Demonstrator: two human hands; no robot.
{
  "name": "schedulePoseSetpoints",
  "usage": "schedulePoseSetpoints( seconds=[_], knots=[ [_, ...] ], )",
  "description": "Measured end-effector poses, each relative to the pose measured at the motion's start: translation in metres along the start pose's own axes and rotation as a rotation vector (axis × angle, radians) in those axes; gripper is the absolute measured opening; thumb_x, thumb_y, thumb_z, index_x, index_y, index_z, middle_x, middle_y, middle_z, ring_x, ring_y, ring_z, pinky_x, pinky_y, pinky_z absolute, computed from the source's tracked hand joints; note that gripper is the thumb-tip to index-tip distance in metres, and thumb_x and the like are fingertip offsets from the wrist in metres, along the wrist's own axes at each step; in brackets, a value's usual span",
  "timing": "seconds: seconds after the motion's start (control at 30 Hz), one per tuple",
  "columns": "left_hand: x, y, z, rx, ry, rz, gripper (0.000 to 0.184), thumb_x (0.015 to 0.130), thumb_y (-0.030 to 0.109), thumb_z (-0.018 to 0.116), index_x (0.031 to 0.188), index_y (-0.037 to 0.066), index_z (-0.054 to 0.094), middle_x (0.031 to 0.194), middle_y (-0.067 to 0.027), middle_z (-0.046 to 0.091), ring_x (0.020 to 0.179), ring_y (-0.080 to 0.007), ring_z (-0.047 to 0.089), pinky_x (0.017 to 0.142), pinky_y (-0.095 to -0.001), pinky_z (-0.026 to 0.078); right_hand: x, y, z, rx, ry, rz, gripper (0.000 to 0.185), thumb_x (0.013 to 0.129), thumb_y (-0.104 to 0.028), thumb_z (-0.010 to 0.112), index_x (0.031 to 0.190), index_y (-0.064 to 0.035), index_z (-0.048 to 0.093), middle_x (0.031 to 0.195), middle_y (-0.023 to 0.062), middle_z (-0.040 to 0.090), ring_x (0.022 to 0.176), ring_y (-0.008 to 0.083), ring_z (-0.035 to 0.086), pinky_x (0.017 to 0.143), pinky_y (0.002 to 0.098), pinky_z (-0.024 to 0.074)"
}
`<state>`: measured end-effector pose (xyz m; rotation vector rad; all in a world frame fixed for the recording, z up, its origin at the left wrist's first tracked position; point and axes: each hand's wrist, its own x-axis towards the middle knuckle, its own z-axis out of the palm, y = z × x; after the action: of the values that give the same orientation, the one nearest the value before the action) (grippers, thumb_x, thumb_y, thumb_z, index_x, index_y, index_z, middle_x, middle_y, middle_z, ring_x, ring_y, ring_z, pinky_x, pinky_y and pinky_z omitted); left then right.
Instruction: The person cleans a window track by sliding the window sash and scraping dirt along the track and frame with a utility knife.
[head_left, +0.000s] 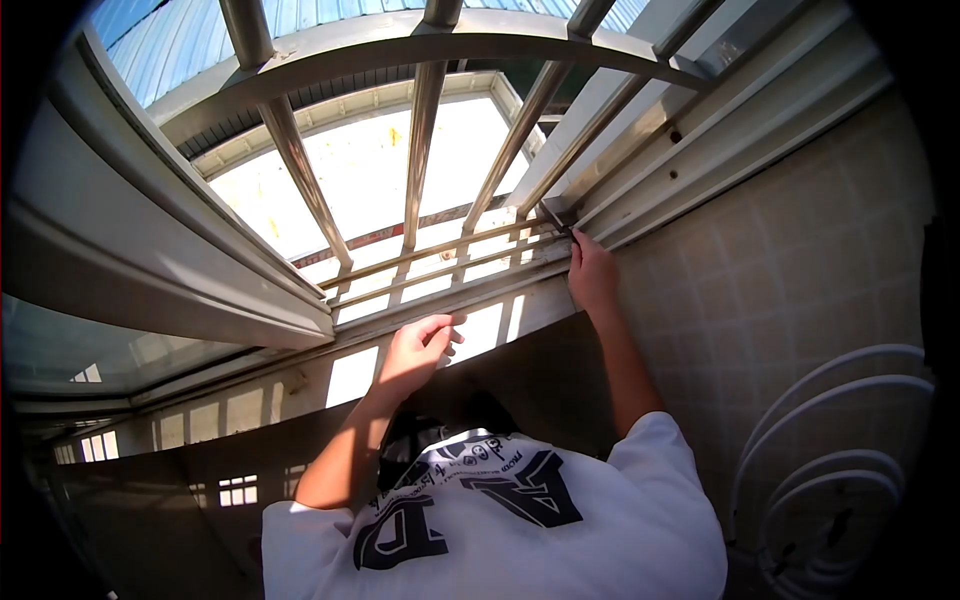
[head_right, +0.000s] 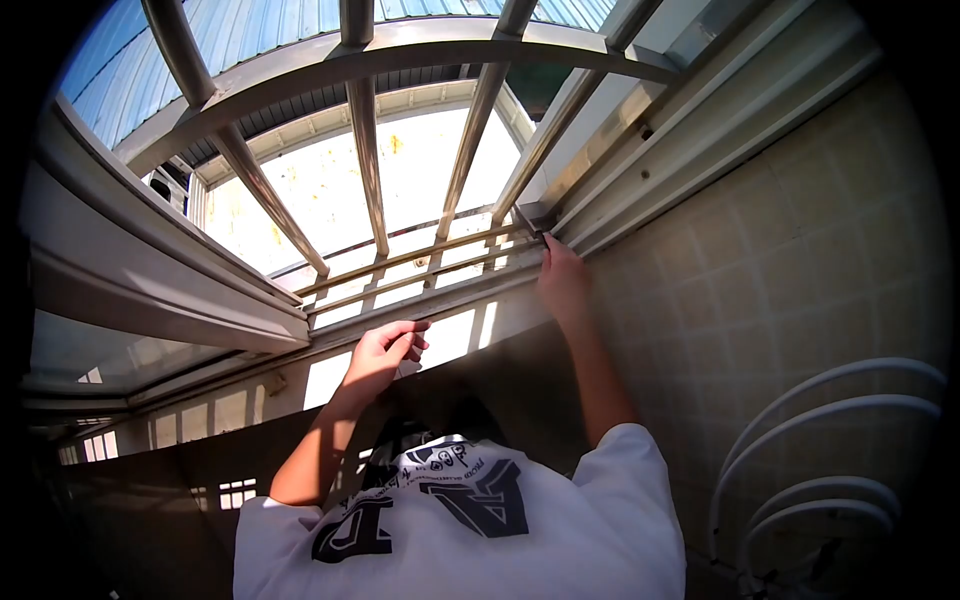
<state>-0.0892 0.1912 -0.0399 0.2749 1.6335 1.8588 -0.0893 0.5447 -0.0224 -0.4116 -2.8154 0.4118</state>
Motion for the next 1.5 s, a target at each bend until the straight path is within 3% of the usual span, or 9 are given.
schedulePoseSetpoints(
  seconds=[0.07, 0.17, 0.37, 0.67, 0.77, 1.03, 1.07, 1.3, 1.5],
  knots=[
    [-0.001, -0.004, 0.0, 0.006, 0.013, 0.011, 0.03, 0.105, 0.016, 0.056, 0.127, 0.0, 0.069, 0.099, -0.004, 0.075, 0.082, -0.0089, 0.063, 0.075, -0.0245, 0.052, -0.001, -0.004, -0.006, -0.162, -0.002, 0.151, 0.033, 0.1, -0.019, 0.058, 0.129, -0.0073, 0.068, 0.114, 0.0225, 0.072, 0.105, 0.0425, 0.068, 0.09, 0.0511, 0.0547],
    [0.0, -0.002, -0.001, 0.008, 0.014, 0.001, 0.03, 0.105, 0.015, 0.056, 0.126, -0.001, 0.069, 0.099, -0.0044, 0.075, 0.082, -0.0093, 0.062, 0.076, -0.025, 0.052, -0.003, -0.001, 0.0, 0.132, 0.134, -0.041, 0.029, 0.098, -0.015, 0.062, 0.123, -0.0018, 0.071, 0.108, 0.0242, 0.073, 0.1, 0.0429, 0.069, 0.085, 0.0478, 0.0555],
    [-0.001, -0.008, -0.006, -0.036, 0.02, 0.032, 0.03, 0.104, 0.014, 0.057, 0.125, -0.004, 0.068, 0.099, -0.007, 0.074, 0.083, -0.0101, 0.062, 0.078, -0.0261, 0.052, -0.032, -0.022, -0.024, 0.195, 0.103, -0.025, 0.028, 0.099, -0.014, 0.061, 0.121, -0.001, 0.072, 0.106, 0.0238, 0.073, 0.098, 0.0427, 0.07, 0.082, 0.0452, 0.0566],
    [-0.007, -0.002, -0.004, -0.061, 0.024, 0.017, 0.03, 0.104, 0.012, 0.058, 0.127, -0.005, 0.068, 0.099, -0.0073, 0.073, 0.084, -0.0098, 0.061, 0.08, -0.0262, 0.052, -0.034, -0.044, 0.005, -0.253, 0.061, -0.167, 0.028, 0.097, -0.013, 0.063, 0.124, -0.0054, 0.067, 0.082, 0.0167, 0.067, 0.069, 0.0379, 0.065, 0.062, 0.0477, 0.0521],
    [-0.01, 0.003, -0.005, -0.053, 0.044, -0.007, 0.03, 0.104, 0.012, 0.058, 0.128, -0.005, 0.068, 0.101, -0.0066, 0.072, 0.084, -0.0097, 0.061, 0.081, -0.0261, 0.052, -0.033, -0.053, 0.031, 0.103, 0.231, -0.533, 0.021, 0.098, -0.017, 0.063, 0.116, -0.0059, 0.066, 0.079, 0.0159, 0.066, 0.064, 0.0398, 0.064, 0.057, 0.0469, 0.0505],
    [-0.02, 0.008, -0.015, 0.055, 0.047, -0.036, 0.034, 0.103, 0.015, 0.054, 0.13, -0.001, 0.068, 0.103, -0.004, 0.072, 0.087, -0.0105, 0.063, 0.08, -0.0255, 0.052, -0.029, -0.067, 0.014, -0.009, 0.153, -0.123, 0.024, 0.101, -0.024, 0.056, 0.114, -0.0081, 0.069, 0.087, 0.0182, 0.07, 0.079, 0.0426, 0.068, 0.066, 0.0489, 0.0537],
    [-0.019, 0.007, -0.016, 0.063, 0.052, -0.037, 0.034, 0.103, 0.015, 0.053, 0.131, 0.0, 0.068, 0.103, -0.0039, 0.072, 0.087, -0.0105, 0.063, 0.08, -0.0254, 0.052, -0.026, -0.061, 0.014, -0.037, 0.038, -0.132, 0.026, 0.096, -0.009, 0.064, 0.121, -0.0057, 0.07, 0.09, 0.0182, 0.07, 0.081, 0.0413, 0.068, 0.069, 0.0479, 0.0546],
    [-0.021, 0.007, -0.016, 0.012, 0.047, -0.047, 0.033, 0.104, 0.015, 0.054, 0.13, 0.0, 0.069, 0.102, -0.0037, 0.071, 0.085, -0.0089, 0.061, 0.079, -0.0243, 0.051, -0.047, -0.076, -0.009, 0.369, 0.1, -0.139, 0.027, 0.095, -0.01, 0.065, 0.122, -0.004, 0.07, 0.085, 0.0169, 0.07, 0.075, 0.038, 0.067, 0.064, 0.0442, 0.0535],
    [-0.028, 0.01, -0.018, 0.031, 0.08, -0.038, 0.033, 0.104, 0.016, 0.054, 0.129, 0.0, 0.069, 0.101, -0.0041, 0.072, 0.085, -0.0094, 0.062, 0.08, -0.0253, 0.052, -0.066, -0.092, -0.013, 0.012, 0.113, -0.26, 0.034, 0.093, -0.012, 0.068, 0.127, -0.0135, 0.07, 0.088, 0.0125, 0.07, 0.074, 0.0359, 0.067, 0.064, 0.0462, 0.0537]
  ],
)
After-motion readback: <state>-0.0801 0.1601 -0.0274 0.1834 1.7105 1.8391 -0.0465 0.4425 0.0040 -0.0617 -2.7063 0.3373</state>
